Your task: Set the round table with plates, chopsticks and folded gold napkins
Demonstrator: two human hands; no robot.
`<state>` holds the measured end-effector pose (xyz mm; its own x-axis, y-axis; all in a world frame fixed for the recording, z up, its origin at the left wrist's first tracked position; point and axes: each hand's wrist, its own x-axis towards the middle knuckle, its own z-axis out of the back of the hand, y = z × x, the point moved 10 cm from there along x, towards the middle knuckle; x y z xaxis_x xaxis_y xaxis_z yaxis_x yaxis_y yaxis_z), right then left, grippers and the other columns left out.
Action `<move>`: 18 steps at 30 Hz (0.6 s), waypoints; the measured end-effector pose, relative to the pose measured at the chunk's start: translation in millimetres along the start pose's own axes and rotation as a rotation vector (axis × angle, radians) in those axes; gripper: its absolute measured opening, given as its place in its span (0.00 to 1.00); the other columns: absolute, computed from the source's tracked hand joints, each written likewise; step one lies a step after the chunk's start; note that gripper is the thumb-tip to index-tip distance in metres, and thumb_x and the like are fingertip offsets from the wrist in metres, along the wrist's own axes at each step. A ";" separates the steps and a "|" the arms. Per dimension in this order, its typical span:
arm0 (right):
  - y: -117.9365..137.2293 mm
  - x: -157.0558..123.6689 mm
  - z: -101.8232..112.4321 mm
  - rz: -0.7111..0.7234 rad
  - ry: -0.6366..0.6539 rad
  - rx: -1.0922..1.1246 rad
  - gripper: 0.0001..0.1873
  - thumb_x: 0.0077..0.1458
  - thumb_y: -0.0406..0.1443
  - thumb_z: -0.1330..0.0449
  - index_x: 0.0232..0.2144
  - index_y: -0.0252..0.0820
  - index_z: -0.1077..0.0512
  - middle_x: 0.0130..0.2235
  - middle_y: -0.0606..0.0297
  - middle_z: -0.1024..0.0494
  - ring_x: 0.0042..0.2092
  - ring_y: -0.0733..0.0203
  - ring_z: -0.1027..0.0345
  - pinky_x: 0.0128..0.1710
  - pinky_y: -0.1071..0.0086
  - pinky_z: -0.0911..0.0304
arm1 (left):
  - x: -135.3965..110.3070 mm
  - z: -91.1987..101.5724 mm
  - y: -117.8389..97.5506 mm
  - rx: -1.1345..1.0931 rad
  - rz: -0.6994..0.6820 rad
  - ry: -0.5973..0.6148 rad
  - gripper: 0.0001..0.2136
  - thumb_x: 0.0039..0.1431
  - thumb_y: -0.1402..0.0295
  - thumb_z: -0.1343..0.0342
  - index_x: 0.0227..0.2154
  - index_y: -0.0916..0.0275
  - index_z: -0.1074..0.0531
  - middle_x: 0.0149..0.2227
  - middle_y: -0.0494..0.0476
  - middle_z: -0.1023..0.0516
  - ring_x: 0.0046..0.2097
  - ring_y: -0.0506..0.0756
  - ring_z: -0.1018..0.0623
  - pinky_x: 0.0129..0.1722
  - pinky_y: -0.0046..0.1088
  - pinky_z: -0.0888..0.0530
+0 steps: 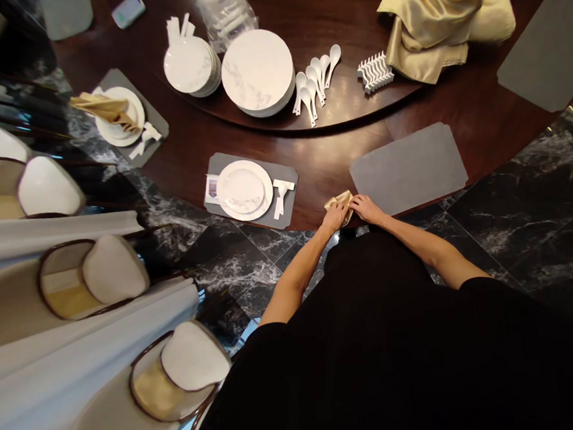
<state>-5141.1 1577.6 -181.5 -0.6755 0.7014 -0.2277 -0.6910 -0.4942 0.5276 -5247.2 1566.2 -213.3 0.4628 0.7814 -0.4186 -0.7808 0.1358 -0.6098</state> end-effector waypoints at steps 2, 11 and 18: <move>-3.9 -3.5 0.8 0.006 -0.004 0.009 0.24 0.75 0.30 0.49 0.62 0.39 0.19 0.66 0.43 0.22 0.70 0.41 0.37 0.70 0.45 0.35 | 4.4 -1.0 4.9 -0.035 0.031 -0.017 0.23 0.71 0.76 0.47 0.65 0.70 0.21 0.64 0.83 0.23 0.67 0.72 0.26 0.77 0.59 0.38; -18.9 -8.9 2.0 0.180 0.051 0.010 0.14 0.68 0.30 0.40 0.48 0.40 0.15 0.70 0.43 0.25 0.74 0.40 0.39 0.74 0.41 0.36 | 2.9 -7.7 8.4 0.127 -0.014 0.068 0.18 0.71 0.77 0.49 0.54 0.69 0.16 0.66 0.81 0.25 0.67 0.73 0.28 0.75 0.56 0.36; 1.6 22.0 -4.0 0.178 -0.013 0.088 0.22 0.73 0.32 0.48 0.61 0.38 0.20 0.63 0.44 0.19 0.74 0.41 0.37 0.81 0.36 0.50 | 4.7 -5.9 -4.5 0.052 -0.116 0.116 0.21 0.65 0.79 0.48 0.55 0.67 0.15 0.60 0.79 0.18 0.71 0.72 0.28 0.76 0.59 0.40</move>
<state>-5158.1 1590.1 -188.9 -0.7814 0.6136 -0.1138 -0.5351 -0.5650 0.6280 -5239.1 1565.7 -216.5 0.5939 0.6833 -0.4246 -0.7387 0.2542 -0.6242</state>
